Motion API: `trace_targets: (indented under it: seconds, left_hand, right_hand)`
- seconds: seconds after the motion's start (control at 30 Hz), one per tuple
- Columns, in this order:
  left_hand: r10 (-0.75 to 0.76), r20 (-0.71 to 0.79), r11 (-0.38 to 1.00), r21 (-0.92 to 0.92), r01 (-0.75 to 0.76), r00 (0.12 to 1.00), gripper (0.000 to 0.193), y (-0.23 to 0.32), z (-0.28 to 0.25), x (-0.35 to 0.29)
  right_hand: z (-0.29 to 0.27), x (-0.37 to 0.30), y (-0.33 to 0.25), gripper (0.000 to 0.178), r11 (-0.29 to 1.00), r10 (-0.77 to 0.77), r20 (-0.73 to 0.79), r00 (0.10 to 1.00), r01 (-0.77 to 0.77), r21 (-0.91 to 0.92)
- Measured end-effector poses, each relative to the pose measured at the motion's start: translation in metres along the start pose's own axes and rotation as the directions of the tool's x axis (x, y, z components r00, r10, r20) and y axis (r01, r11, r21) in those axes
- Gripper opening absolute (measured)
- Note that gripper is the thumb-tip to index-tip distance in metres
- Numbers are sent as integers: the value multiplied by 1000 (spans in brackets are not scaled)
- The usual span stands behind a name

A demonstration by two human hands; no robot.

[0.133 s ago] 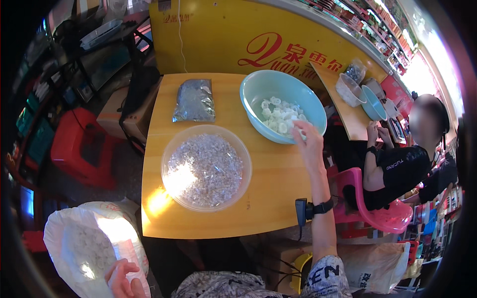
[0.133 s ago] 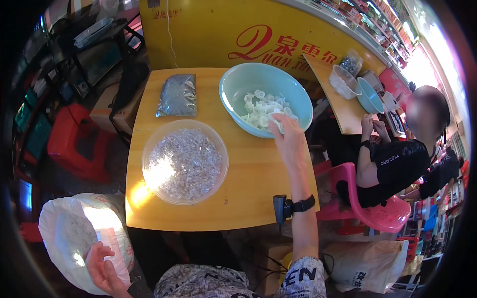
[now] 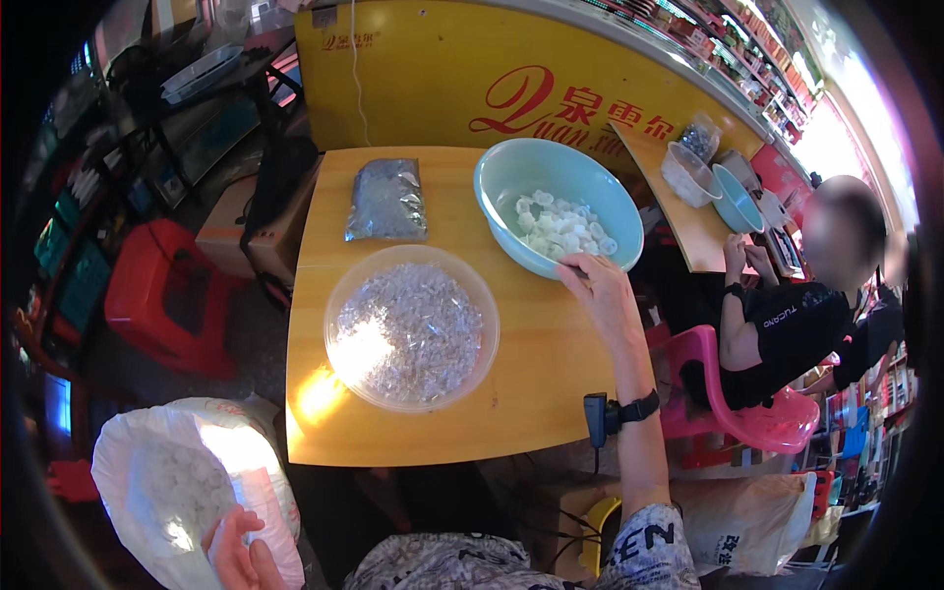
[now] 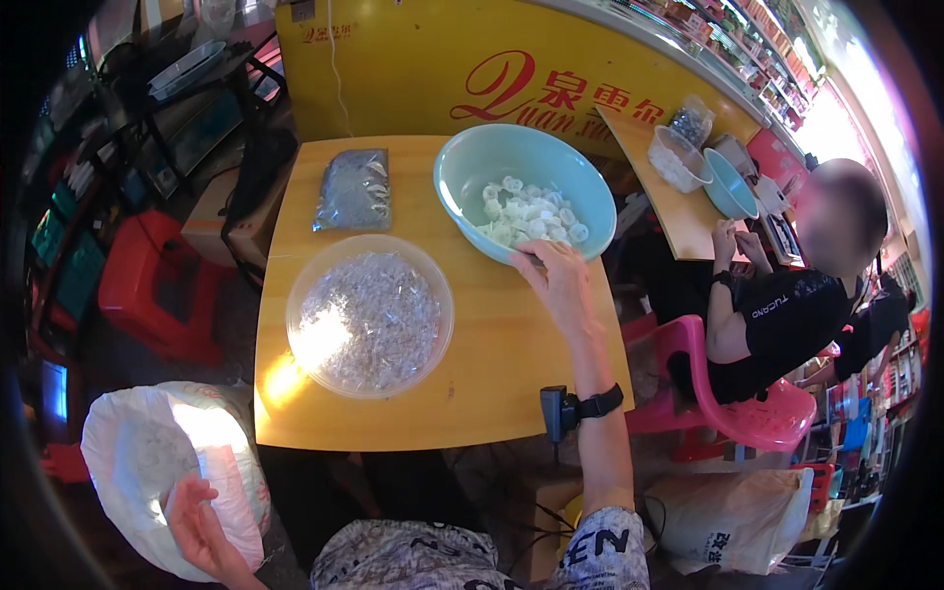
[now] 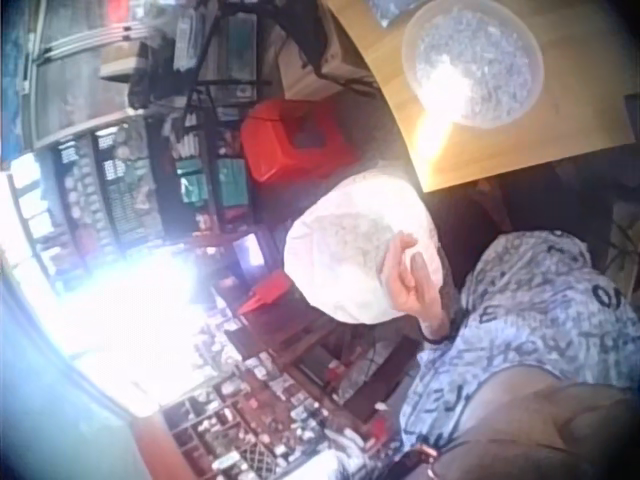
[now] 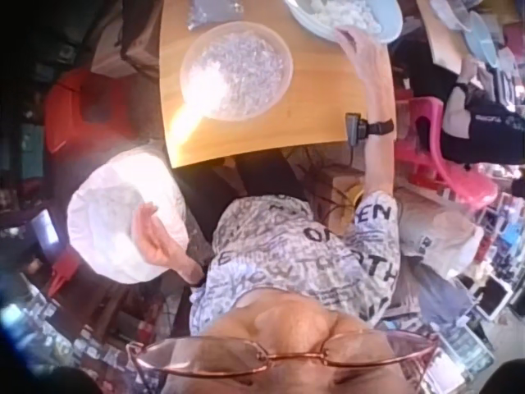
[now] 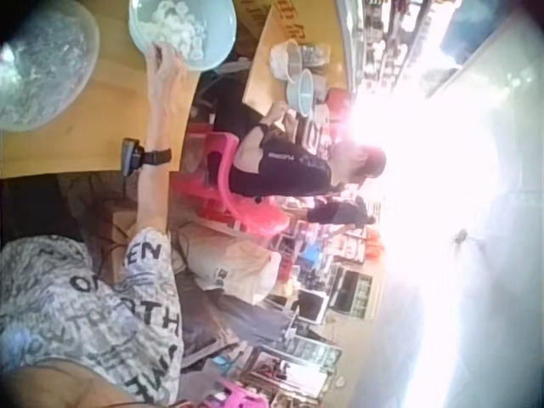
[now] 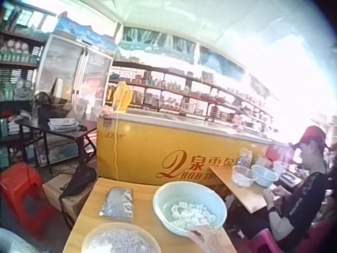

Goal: Assembling small plastic caps onto silver metal studs by hand.

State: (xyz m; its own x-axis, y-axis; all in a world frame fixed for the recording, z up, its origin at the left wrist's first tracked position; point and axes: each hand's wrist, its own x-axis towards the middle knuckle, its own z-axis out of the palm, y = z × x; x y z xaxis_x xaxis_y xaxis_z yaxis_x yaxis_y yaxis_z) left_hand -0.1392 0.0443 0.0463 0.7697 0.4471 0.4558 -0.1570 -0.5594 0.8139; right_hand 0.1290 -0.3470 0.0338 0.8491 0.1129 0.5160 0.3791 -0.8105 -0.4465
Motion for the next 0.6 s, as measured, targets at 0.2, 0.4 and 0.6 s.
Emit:
trace_targets:
  seconds: [0.2, 0.4, 0.6]
  left_hand:
    - [-11, -40, 992, 122, 16, 999, 29, -3, -21, 0]
    - [-263, 87, 879, 431, 201, 961, 34, -26, -67, 13]
    - [-415, 302, 727, 678, 113, 859, 66, -94, -84, 4]
  right_hand:
    - [-18, -26, -3, 15, 996, 6, 2, 1000, -6, -94]
    - [-34, -62, -31, 15, 982, 82, 98, 992, -64, -178]
    - [8, -82, -106, 19, 965, -261, 135, 956, 264, -3]
